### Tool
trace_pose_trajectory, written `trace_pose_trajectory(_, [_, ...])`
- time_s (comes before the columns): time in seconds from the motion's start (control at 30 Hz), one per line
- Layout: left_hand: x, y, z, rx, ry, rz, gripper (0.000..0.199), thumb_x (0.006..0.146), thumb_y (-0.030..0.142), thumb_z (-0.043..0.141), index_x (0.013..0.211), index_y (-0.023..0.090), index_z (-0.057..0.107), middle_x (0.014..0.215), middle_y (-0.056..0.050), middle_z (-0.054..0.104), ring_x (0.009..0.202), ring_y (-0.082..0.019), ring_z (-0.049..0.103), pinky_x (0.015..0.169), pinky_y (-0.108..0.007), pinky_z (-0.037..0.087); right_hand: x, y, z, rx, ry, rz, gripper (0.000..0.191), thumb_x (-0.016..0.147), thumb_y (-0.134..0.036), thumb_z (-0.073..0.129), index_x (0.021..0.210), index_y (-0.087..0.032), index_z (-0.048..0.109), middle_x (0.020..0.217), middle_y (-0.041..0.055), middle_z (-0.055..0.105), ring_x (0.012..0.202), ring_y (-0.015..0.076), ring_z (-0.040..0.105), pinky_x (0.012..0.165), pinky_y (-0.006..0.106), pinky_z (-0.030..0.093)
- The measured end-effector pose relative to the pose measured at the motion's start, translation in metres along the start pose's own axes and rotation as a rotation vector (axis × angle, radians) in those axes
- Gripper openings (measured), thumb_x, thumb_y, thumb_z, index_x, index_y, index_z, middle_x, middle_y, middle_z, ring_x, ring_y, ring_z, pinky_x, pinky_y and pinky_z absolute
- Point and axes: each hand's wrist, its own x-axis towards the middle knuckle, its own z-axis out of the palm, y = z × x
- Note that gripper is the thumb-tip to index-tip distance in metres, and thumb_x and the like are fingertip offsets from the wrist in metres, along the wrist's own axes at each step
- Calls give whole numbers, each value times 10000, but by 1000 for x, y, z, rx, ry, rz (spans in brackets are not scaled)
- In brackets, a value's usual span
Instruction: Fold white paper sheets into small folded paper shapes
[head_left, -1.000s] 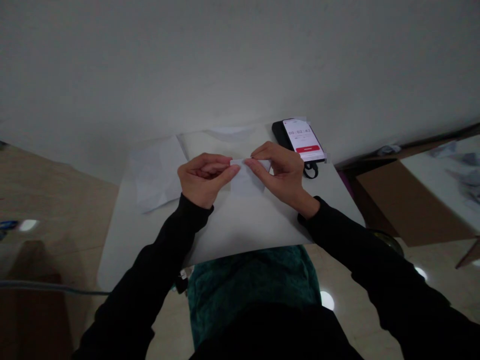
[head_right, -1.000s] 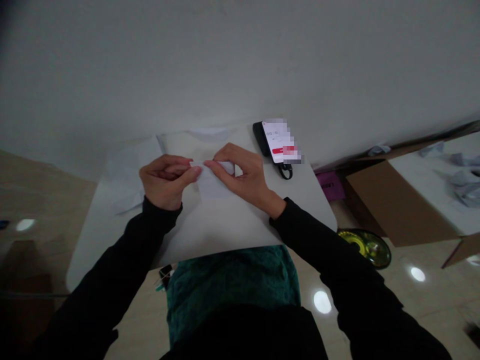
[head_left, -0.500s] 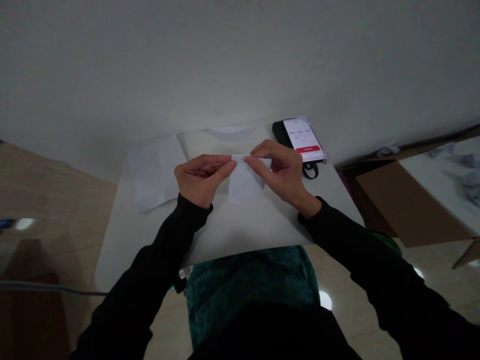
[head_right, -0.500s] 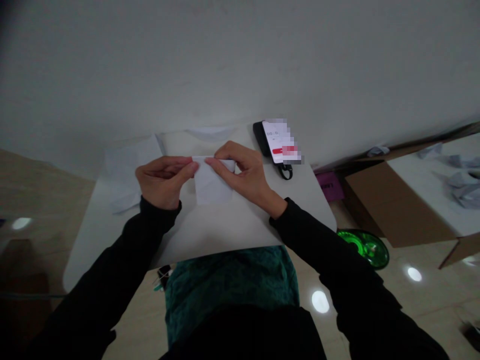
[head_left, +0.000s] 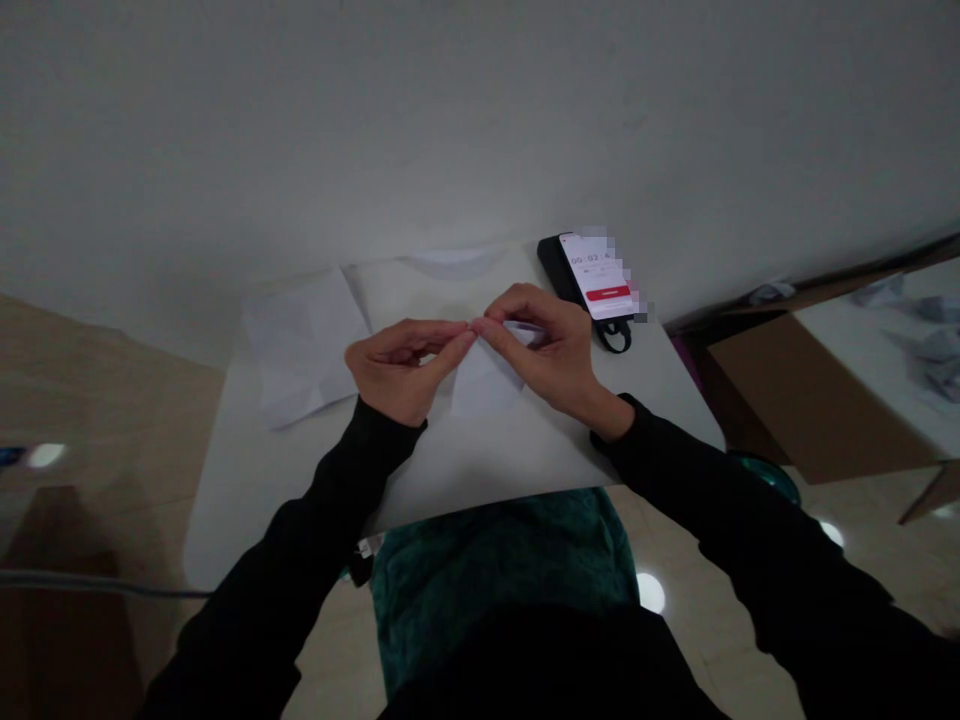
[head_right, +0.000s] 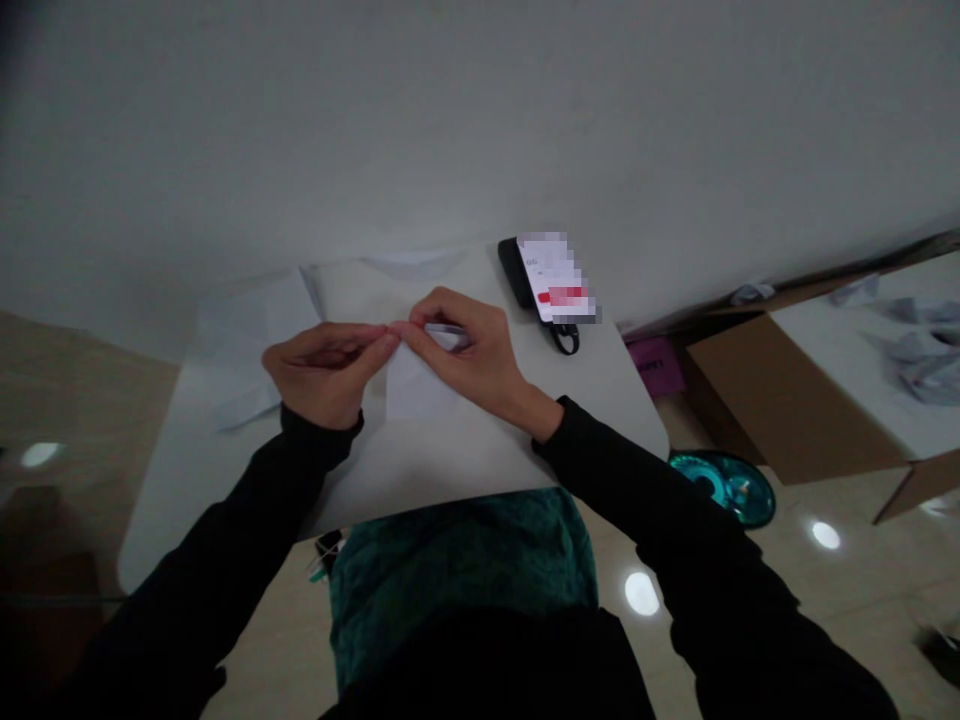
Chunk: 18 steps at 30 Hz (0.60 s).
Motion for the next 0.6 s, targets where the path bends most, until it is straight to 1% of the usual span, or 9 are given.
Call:
trace_pose_trajectory(0.17, [0, 0, 0, 3, 3, -9, 129, 662, 275, 850, 742, 203, 779, 700, -11, 761, 584, -129, 703, 576, -221, 601, -3, 0, 2, -8, 23, 23, 257, 871, -397, 688, 738, -196, 600, 714, -20, 609, 670, 108, 577, 644, 272, 490])
trace_pose_trajectory(0.23, [-1, 0, 0, 4, 1, -12, 126, 664, 269, 850, 744, 204, 777, 709, -11, 763, 596, -134, 708, 589, -230, 608, -4, 1, 3, 1, 50, 45, 224, 862, -403, 697, 797, -199, 630, 763, -17, 627, 702, 109, 596, 672, 270, 512])
trace_pose_trajectory(0.3, [-1, 0, 0, -1, -4, -10, 121, 664, 261, 849, 742, 207, 774, 715, -10, 763, 603, -137, 709, 595, -237, 612, -4, 2, 4, 23, 66, 68, 206, 860, -409, 700, 895, -208, 667, 826, -9, 653, 742, 114, 621, 695, 270, 531])
trace_pose_trajectory(0.37, [0, -1, 0, -9, -1, -8, 114, 666, 261, 843, 735, 208, 769, 711, -9, 760, 602, -135, 705, 591, -239, 611, -3, 4, 3, 41, 33, 97, 222, 866, -419, 691, 944, -211, 697, 862, 7, 682, 771, 124, 642, 681, 265, 534])
trace_pose_trajectory(0.47, [2, -4, 1, -3, -3, -26, 122, 675, 277, 832, 724, 198, 754, 699, -11, 752, 600, -134, 698, 579, -239, 602, 0, 7, 0, 50, -89, 147, 250, 867, -439, 684, 859, -193, 731, 825, 22, 721, 758, 137, 656, 628, 255, 516])
trace_pose_trajectory(0.5, [3, -6, 2, 5, -8, -35, 129, 677, 282, 828, 725, 193, 748, 699, -11, 749, 603, -134, 696, 577, -237, 597, 1, 9, -1, 48, -109, 158, 259, 863, -440, 688, 824, -188, 734, 803, 22, 726, 743, 137, 655, 622, 254, 512])
trace_pose_trajectory(0.53, [3, -7, 2, 11, -20, -44, 135, 682, 285, 822, 733, 189, 742, 701, -13, 746, 607, -134, 695, 575, -234, 592, 1, 11, -1, 40, -106, 164, 261, 858, -437, 694, 799, -186, 734, 782, 20, 729, 726, 134, 654, 625, 256, 512])
trace_pose_trajectory(0.6, [4, -9, 3, 12, -61, -61, 151, 701, 293, 803, 772, 183, 728, 708, -14, 739, 616, -127, 690, 571, -220, 576, 2, 15, -1, 2, -35, 157, 246, 857, -416, 700, 773, -187, 731, 759, 13, 726, 708, 129, 650, 651, 264, 521])
